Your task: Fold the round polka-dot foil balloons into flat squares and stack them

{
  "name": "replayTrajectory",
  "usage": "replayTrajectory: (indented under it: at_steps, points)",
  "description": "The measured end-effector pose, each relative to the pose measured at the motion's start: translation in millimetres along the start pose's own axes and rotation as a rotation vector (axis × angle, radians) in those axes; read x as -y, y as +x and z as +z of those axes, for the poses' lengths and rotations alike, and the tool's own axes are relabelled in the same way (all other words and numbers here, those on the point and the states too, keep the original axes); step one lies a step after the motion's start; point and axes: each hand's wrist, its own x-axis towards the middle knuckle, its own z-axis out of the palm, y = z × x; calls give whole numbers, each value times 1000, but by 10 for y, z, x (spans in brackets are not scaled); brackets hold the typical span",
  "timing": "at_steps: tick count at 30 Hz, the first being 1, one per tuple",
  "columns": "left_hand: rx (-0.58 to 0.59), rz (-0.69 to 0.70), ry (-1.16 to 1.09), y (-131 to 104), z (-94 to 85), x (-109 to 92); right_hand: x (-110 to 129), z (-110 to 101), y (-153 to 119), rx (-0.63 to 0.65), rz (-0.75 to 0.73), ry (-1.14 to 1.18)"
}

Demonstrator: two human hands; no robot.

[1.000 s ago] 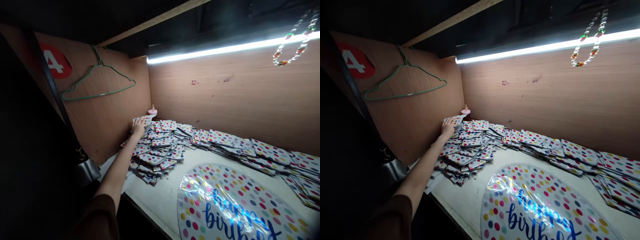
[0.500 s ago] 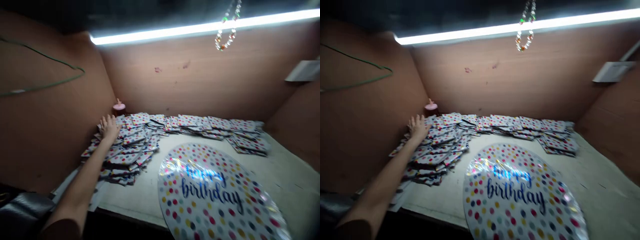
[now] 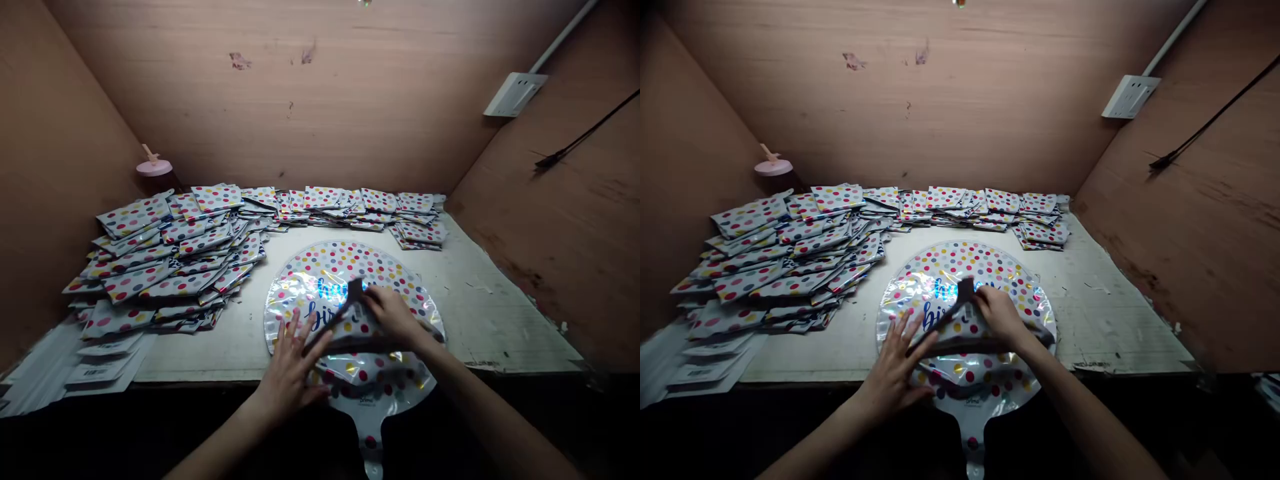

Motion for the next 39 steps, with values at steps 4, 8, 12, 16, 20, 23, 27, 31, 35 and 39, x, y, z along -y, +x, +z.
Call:
replayTrajectory:
  at_steps: [4,8,12,16,20,23,27,31,35,39]
  points:
    - [112,158,152,-151,1,27,-104,112,671,-10,72,-148]
    - [47,95,168,8,-18,35,-204,156,1147,13,114,-152]
    - [-163,-223,205,617,-24,236,-256,68,1312,37,147,-107]
    - [-90,-626,-2,889,-84,744,-531,-390,976,31,267,-42]
    - [45,-576,-347,707,-274,1137,-1071,-869,205,277,426,197]
    - [103,-564,-624,581,-434,1233,-1376,-855,-246,302,392,573]
    - [187,-662,-777,559,-528,1262,-1496,-527,-358,49,468,654]
    - [57,-661,-318,566,-402,1160,-1462,-335,-236,-86,529,282]
    - [-41,-238,122,481,-249,970,-1388,-350,-293,-246,204,-178]
    - [68,28,70,371,-252,903,-1370,-336,-437,-55,-269,-362]
